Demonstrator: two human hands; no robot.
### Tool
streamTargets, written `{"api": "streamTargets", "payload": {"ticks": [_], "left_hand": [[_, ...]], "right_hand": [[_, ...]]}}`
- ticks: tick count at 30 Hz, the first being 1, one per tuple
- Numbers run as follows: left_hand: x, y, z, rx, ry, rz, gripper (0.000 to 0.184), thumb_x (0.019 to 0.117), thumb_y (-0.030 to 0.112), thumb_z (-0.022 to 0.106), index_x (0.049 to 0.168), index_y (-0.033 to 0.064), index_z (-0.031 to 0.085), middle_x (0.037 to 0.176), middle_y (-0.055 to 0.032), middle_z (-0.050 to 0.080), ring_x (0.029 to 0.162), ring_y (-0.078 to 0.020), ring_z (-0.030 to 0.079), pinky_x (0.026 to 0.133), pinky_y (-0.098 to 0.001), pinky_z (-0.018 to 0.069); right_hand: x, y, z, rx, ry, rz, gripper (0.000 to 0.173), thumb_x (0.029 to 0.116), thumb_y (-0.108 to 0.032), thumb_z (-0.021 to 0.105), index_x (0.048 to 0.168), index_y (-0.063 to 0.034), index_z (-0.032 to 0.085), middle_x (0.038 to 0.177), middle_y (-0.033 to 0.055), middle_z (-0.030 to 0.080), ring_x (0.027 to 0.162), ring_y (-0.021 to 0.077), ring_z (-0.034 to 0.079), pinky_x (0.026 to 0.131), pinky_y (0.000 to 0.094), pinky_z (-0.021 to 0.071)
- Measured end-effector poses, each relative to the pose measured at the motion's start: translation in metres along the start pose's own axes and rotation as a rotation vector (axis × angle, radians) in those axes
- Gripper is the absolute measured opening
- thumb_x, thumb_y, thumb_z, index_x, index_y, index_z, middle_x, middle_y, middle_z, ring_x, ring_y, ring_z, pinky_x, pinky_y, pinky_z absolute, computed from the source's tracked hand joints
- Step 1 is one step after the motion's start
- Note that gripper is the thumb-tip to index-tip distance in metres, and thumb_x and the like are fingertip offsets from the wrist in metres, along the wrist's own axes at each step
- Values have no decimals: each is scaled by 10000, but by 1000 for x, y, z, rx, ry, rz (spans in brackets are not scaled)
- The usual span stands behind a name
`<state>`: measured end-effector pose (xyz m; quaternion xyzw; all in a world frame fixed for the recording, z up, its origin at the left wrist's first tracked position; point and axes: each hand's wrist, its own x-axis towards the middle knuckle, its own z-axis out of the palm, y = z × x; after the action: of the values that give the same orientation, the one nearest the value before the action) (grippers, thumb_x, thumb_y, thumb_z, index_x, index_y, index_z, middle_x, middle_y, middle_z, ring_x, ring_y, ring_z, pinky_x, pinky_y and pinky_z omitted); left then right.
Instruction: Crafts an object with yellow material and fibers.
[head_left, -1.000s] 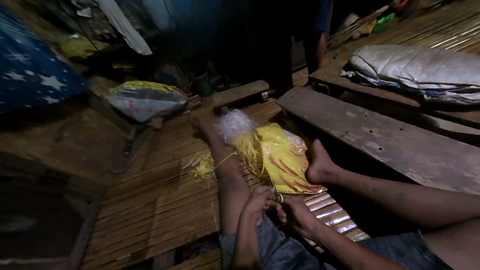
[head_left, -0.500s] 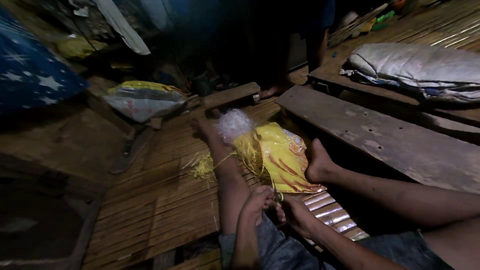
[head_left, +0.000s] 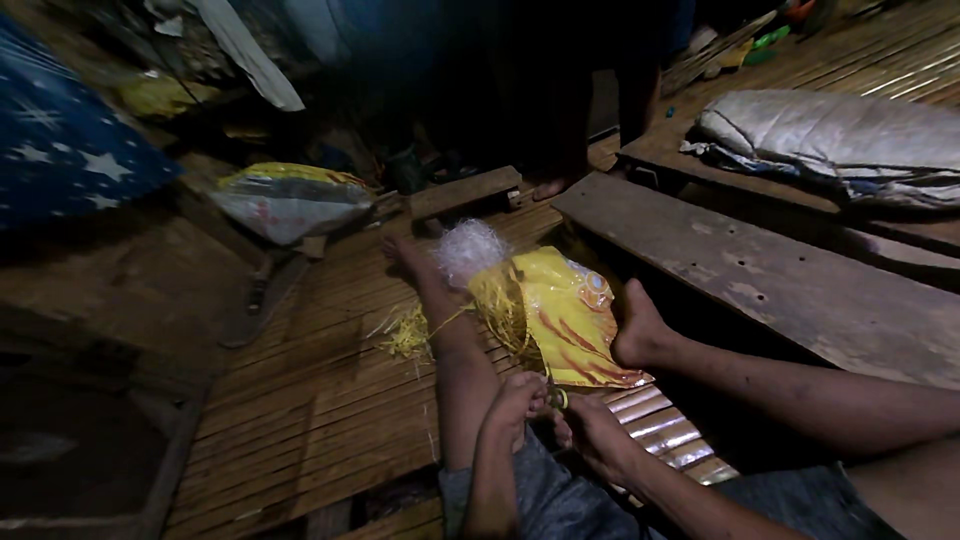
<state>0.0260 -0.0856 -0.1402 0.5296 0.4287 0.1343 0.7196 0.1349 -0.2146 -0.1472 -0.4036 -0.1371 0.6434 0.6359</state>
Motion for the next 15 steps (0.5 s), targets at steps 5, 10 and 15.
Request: {"api": "streamTargets", "payload": {"ticks": [5, 10, 15], "left_hand": [[1, 0, 0, 15, -22, 6, 166, 1070, 131, 492, 978, 51, 604, 681, 27, 525, 511, -33, 444, 462, -174, 374], [1, -2, -1, 35, -11, 17, 165, 1070, 135, 485, 997, 45, 602, 690, 25, 526, 522, -38, 446, 473, -184, 376], [0, 0, -2, 18, 10, 13, 166, 1073, 136, 483, 1001, 46, 603, 681, 29, 507, 512, -36, 427, 467, -181, 364]], "right_hand": [[0, 0, -1, 21, 6, 9, 325, 1105, -211, 379, 1010, -27, 629, 742, 34, 608, 568, 100, 538, 546, 256, 483], [0, -1, -1, 1, 12, 7, 324, 1107, -214, 379, 1051, -26, 637, 755, 33, 613, 572, 97, 542, 547, 257, 489], [-2, -2, 0, 18, -8, 1, 300, 1102, -180, 391, 1042, -15, 634, 751, 28, 598, 572, 91, 530, 551, 248, 484]]}}
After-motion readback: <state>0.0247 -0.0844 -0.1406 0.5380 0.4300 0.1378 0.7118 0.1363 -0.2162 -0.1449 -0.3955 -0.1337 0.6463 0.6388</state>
